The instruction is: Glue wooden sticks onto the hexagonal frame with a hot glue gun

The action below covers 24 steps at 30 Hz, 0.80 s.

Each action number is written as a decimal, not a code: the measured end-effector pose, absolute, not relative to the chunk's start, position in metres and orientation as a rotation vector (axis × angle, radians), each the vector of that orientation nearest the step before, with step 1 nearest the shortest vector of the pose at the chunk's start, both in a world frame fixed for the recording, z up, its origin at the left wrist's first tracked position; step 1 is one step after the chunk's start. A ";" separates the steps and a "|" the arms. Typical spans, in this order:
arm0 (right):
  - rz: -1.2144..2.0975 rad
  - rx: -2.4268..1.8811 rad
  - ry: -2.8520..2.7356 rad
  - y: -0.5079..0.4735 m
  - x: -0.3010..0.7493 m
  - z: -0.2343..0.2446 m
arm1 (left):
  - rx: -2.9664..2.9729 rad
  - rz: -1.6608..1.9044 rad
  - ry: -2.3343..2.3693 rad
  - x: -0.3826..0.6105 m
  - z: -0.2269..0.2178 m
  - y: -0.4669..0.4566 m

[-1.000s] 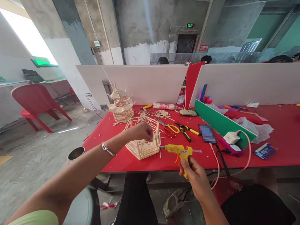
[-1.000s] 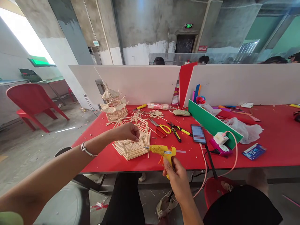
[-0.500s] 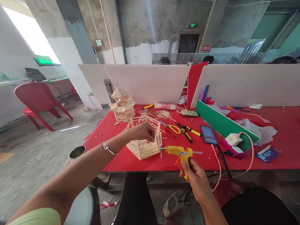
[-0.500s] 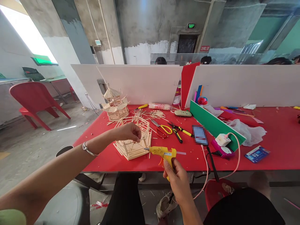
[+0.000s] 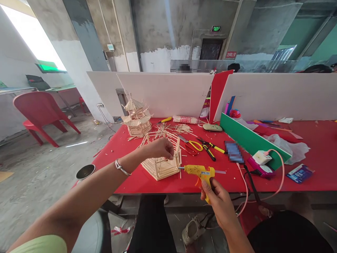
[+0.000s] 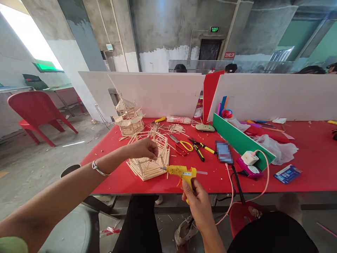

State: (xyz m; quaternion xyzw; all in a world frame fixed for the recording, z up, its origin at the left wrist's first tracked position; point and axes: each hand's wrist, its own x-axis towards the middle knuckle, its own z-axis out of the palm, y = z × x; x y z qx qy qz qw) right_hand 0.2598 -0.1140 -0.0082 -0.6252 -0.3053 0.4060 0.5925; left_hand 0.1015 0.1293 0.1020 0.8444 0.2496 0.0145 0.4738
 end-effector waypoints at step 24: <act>0.928 -1.449 -0.708 -0.114 0.259 -0.010 | 2.049 0.040 0.624 0.101 0.105 0.125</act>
